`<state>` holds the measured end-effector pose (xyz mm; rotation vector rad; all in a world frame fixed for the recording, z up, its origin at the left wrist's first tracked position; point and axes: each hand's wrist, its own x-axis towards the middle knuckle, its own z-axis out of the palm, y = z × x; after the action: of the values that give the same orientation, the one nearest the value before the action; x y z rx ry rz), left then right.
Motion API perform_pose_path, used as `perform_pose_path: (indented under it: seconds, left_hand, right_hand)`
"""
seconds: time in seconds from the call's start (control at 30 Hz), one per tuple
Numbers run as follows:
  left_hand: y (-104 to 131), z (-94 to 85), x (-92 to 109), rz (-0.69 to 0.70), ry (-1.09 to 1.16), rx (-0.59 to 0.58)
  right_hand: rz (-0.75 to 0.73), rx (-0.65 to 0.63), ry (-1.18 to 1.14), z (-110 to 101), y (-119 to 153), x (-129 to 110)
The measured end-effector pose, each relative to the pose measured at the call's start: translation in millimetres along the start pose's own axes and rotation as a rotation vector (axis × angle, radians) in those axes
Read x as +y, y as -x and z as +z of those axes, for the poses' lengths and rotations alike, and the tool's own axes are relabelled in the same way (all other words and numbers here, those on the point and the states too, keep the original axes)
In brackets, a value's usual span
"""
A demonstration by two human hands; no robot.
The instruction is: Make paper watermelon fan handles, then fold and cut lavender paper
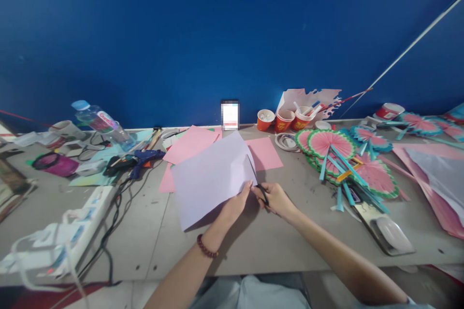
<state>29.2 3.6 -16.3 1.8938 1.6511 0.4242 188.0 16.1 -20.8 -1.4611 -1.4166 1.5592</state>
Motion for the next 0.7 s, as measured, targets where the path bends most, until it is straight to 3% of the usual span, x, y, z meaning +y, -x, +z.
perform_pose_path:
  seconds: [0.07, 0.37, 0.7]
  left_hand:
    - [0.4, -1.1, 1.0, -0.008, 0.001, -0.063]
    - [1.6, 2.0, 3.3, -0.028, -0.164, -0.11]
    - [2.4, -5.0, 8.7, 0.012, -0.053, -0.141]
  right_hand:
    - [0.001, 0.0, 0.001, -0.2, 0.5, -1.6]
    - [-0.008, 0.004, 0.002, -3.6, -0.5, -2.1]
    - [-0.019, 0.033, -0.011, -3.4, -0.6, 1.0]
